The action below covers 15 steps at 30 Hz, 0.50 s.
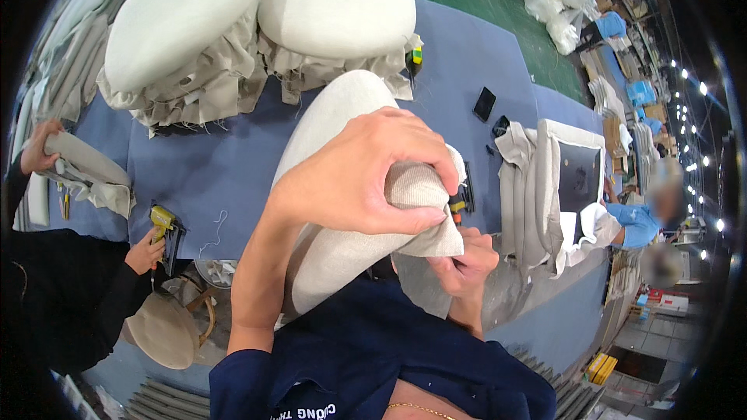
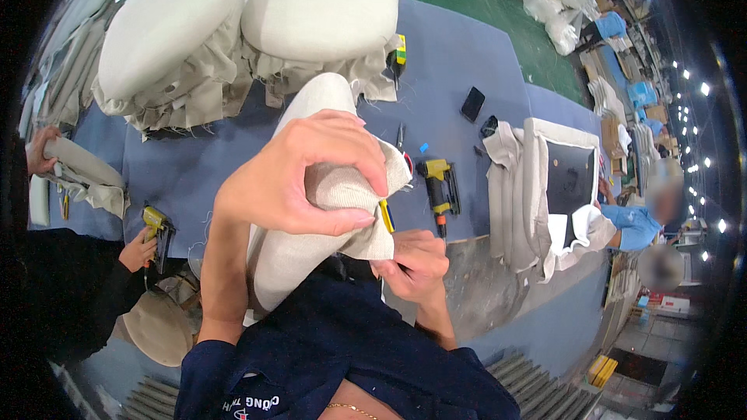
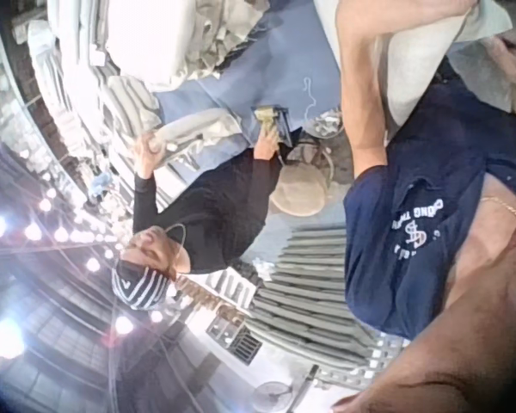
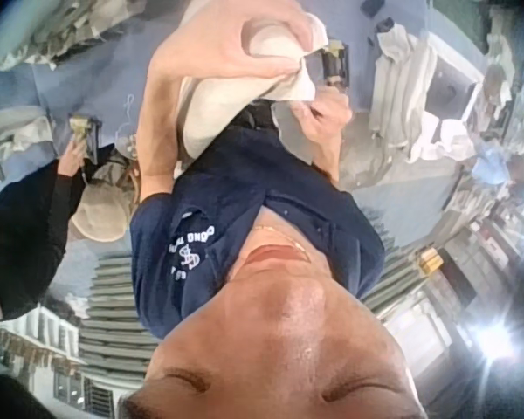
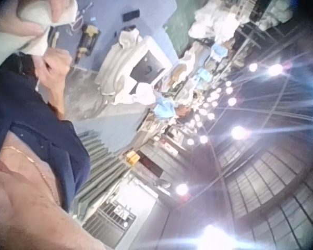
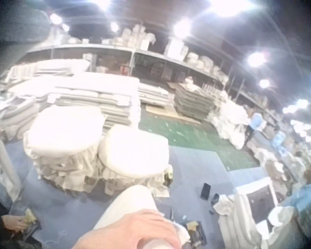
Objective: The person wraps a white fabric cover around a foam cushion component and pulls it taut. They secure the fabric using a staple gun and trim excess material with scissors. The process is repeated for multiple foam pieces on the workbench.
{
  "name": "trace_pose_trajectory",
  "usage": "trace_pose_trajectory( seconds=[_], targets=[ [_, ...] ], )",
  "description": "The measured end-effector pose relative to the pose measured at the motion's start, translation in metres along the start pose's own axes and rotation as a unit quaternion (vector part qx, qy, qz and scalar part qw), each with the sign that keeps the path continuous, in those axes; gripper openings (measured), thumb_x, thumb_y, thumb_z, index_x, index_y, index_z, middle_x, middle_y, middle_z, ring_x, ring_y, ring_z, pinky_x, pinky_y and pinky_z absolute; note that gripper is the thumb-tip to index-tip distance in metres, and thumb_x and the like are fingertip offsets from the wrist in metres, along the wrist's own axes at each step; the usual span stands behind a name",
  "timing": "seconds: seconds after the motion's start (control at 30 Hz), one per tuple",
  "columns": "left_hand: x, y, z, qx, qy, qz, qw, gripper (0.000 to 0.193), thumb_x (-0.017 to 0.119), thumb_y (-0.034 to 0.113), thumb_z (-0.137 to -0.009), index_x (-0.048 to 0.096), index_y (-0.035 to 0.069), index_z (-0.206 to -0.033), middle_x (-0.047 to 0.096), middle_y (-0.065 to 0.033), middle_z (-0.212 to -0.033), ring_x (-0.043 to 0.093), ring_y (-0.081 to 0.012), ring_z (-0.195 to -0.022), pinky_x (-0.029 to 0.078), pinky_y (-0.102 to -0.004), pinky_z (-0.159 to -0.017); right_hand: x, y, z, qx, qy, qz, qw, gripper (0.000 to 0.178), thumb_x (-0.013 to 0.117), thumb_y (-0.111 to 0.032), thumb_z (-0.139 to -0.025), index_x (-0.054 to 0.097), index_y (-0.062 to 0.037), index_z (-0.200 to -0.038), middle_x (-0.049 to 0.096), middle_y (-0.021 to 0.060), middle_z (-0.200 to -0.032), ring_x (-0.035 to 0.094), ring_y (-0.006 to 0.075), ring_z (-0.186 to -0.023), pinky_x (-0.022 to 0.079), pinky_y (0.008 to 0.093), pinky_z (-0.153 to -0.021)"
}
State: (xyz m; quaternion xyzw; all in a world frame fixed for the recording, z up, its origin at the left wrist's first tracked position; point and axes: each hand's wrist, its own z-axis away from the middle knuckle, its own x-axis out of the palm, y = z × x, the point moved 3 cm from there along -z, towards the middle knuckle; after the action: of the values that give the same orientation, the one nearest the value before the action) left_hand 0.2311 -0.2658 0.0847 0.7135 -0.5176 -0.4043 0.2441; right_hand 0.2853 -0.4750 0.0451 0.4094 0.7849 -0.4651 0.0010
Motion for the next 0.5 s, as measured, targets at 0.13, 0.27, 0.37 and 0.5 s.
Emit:
trace_pose_trajectory(
  seconds=[0.13, 0.27, 0.37, 0.5],
  targets=[
    [0.0, -0.005, -0.005, -0.006, 0.005, 0.022, 1.0, 0.024, 0.08, 0.012, -0.068, 0.071, 0.008, -0.09, 0.071, -0.004, -0.091, 0.066, -0.022, -0.09, 0.044, -0.0377, -0.093, 0.006, 0.008, 0.006, 0.017, 0.032, -0.023, 0.999, 0.012, 0.069, -0.001, -0.083, 0.07, 0.0082, -0.076, 0.064, 0.0103, -0.059, 0.062, 0.0226, -0.048, 0.048, 0.0312, -0.051],
    [0.003, -0.004, -0.005, -0.005, 0.022, 0.017, 1.0, 0.024, 0.079, 0.011, -0.066, 0.071, 0.008, -0.089, 0.072, -0.0037, -0.09, 0.066, -0.0219, -0.089, 0.044, -0.0385, -0.094, 0.017, 0.007, 0.01, 0.019, 0.079, -0.035, 0.996, 0.013, 0.07, -0.003, -0.084, 0.071, 0.0091, -0.079, 0.064, 0.0108, -0.059, 0.062, 0.0222, -0.048, 0.048, 0.0306, -0.051],
    [0.005, -0.004, -0.002, -0.005, 0.028, 0.007, 1.0, 0.025, 0.079, 0.01, -0.066, 0.071, 0.008, -0.089, 0.072, -0.0038, -0.09, 0.067, -0.022, -0.088, 0.043, -0.039, -0.096, 0.02, 0.004, 0.008, 0.033, 0.1, -0.038, 0.994, 0.014, 0.07, -0.003, -0.084, 0.071, 0.009, -0.079, 0.065, 0.0114, -0.06, 0.062, 0.0215, -0.048, 0.048, 0.0301, -0.051],
    [0.009, 0.002, 0.002, -0.007, 0.034, -0.002, 0.999, 0.025, 0.079, 0.01, -0.065, 0.071, 0.008, -0.089, 0.072, -0.0041, -0.089, 0.067, -0.0222, -0.088, 0.042, -0.0393, -0.098, 0.024, -0.001, 0.0, 0.065, 0.122, -0.073, 0.988, 0.022, 0.073, -0.012, -0.084, 0.068, 0.0045, -0.07, 0.06, 0.005, -0.053, 0.056, 0.0129, -0.044, 0.04, 0.026, -0.046]
  ],
)
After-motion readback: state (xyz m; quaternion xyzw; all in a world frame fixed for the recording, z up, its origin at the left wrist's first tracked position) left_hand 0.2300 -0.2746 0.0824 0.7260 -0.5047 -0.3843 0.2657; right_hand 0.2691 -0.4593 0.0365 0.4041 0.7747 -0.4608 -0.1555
